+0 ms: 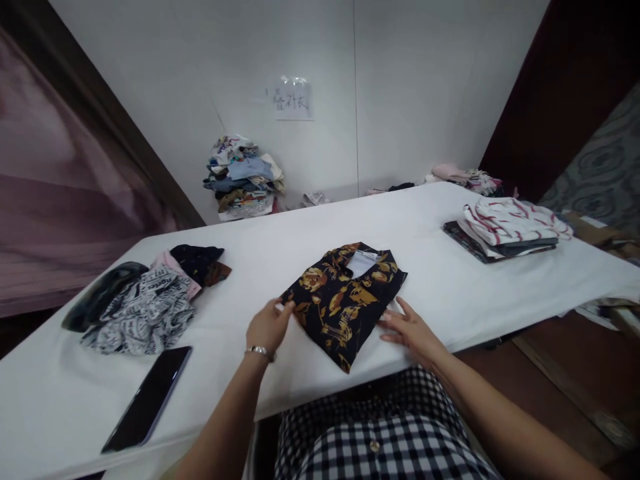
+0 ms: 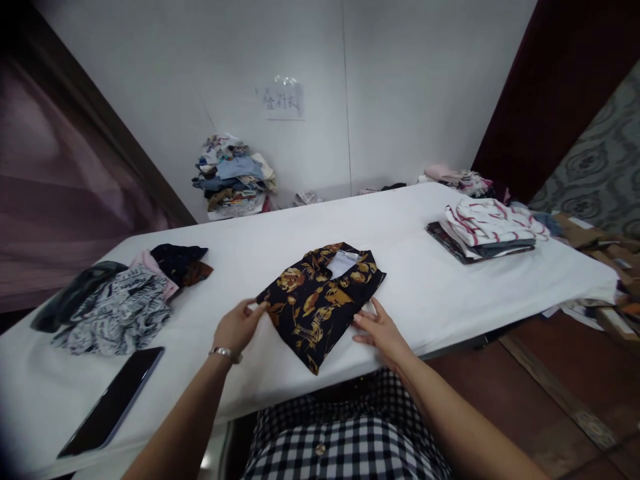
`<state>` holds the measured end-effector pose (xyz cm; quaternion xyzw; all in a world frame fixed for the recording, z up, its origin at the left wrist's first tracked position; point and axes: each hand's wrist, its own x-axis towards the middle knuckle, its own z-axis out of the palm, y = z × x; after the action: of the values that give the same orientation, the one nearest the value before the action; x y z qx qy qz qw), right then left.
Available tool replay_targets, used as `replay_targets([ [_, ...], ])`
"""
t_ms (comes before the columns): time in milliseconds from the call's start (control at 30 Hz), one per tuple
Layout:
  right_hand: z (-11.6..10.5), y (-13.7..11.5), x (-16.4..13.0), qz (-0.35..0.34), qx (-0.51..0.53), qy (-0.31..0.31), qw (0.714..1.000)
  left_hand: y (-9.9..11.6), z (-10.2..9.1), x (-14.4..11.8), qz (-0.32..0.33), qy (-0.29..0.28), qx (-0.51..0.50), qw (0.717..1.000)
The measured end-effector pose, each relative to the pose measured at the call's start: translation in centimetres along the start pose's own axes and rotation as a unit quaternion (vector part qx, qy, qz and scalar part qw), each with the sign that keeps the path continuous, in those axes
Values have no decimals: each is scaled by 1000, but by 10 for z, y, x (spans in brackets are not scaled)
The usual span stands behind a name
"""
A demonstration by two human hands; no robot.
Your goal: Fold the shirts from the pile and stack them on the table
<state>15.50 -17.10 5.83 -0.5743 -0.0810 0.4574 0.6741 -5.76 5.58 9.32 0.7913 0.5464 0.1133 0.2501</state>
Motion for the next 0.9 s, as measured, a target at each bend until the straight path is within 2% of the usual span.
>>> replay_targets([
  [33, 3, 1, 3, -6, 11, 6, 1000, 7, -5, 14, 34, 44, 32, 998],
  [100, 10, 1, 9, -16, 27, 6, 999, 25, -7, 46, 105, 64, 46, 991],
  [167, 18, 1, 13, -24, 34, 4, 999, 46, 1, 77, 149, 18, 31, 988],
  [300, 30, 3, 22, -52, 25, 12, 998, 80, 27, 119, 86, -129, -62, 986],
  [400, 33, 6, 29, -72, 5, 29, 997, 91, 37, 129, 45, -180, -94, 978],
  [533, 34, 1, 32, -72, -5, 45, 996, 91, 36, 128, 7, -252, -119, 960],
  [633, 34, -20, 34, -102, -15, 46, 994, 88, 26, 130, -16, -324, -181, 928],
  [700, 33, -43, 40, -140, -36, 50, 988, 91, 13, 133, -7, -355, -255, 899],
  [767, 32, -73, 50, -183, -71, 60, 979, 99, -5, 137, 32, -333, -340, 879],
  [833, 32, -108, 62, -239, -98, 66, 964, 113, -26, 139, 93, -267, -418, 863],
  [900, 34, -142, 70, -315, -102, 45, 943, 127, -49, 137, 167, -186, -458, 853],
])
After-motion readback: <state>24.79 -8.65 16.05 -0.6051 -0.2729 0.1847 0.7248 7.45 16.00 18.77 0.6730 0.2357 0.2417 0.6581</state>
